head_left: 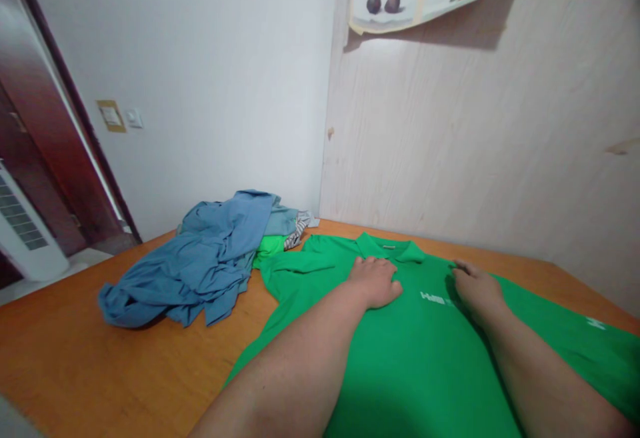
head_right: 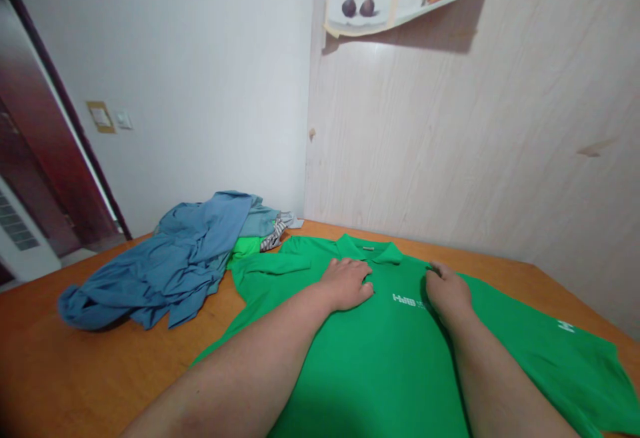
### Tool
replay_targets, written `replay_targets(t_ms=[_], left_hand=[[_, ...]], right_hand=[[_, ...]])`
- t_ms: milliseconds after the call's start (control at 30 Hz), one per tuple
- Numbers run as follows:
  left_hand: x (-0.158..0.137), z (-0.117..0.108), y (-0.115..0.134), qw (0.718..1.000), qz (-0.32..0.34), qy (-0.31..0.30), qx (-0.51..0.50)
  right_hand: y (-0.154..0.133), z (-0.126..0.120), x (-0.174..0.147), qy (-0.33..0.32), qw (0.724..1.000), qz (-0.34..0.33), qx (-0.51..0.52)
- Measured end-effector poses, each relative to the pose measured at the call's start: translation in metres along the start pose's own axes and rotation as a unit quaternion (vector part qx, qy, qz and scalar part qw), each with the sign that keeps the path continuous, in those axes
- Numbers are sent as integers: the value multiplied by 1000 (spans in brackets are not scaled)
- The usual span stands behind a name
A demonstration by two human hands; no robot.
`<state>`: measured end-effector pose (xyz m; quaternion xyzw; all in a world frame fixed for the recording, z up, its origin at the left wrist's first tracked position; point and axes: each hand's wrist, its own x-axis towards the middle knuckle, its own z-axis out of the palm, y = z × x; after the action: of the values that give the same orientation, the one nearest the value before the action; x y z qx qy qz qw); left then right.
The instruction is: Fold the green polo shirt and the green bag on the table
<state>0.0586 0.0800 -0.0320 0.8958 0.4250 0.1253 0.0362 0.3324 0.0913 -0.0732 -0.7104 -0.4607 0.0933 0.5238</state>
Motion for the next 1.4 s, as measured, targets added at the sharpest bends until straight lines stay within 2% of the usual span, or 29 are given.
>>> replay_targets(t_ms=[67, 133, 167, 200, 333, 500, 567, 633, 733, 800, 900, 1033, 1200, 1300, 1400], left_hand=[[0, 1, 0, 1000, -1, 7, 2], [0, 3, 0, 1000, -4, 17, 5], [0, 3, 0, 1000, -3, 21, 5], [0, 4, 0, 1000, -1, 25, 5], [1, 6, -2, 999, 5, 33, 4], [1, 5, -2, 1000, 3, 30, 1], [1, 4, -2, 1000, 1, 30, 2], [0, 3, -2, 1000, 1, 28, 4], [0, 0, -1, 1000, 0, 22, 1], [-1, -1, 0, 1000, 2, 23, -4], [-1, -1, -1, 1000, 4, 23, -8], [2, 5, -6, 999, -2, 34, -32], [9, 8, -17, 988, -21, 81, -132], [13, -4, -28, 973, -58, 136, -179], [9, -29, -54, 965, -103, 167, -173]], right_hand=[[-5, -7, 1, 51, 996, 52, 42], [-13, -11, 1, 75, 989, 87, 92], [-18, -11, 0, 77, 963, 149, 209], [-22, -11, 0, 72, 951, 171, 249], [-31, -11, -4, 49, 924, 224, 304], [-41, -19, -10, 70, 909, 249, 327], [-53, -20, -14, 51, 910, 244, 332], [-72, -19, -20, 6, 911, 231, 342], [-105, -12, -35, -106, 909, 191, 355], [-123, -5, -49, -211, 914, 121, 326], [-130, 10, -71, -274, 919, 70, 275], [-110, 33, -86, -266, 933, 59, 235], [-90, 49, -86, -239, 956, -25, 168], [-87, 50, -84, -233, 961, -50, 139], [-85, 49, -83, -229, 963, -50, 133]])
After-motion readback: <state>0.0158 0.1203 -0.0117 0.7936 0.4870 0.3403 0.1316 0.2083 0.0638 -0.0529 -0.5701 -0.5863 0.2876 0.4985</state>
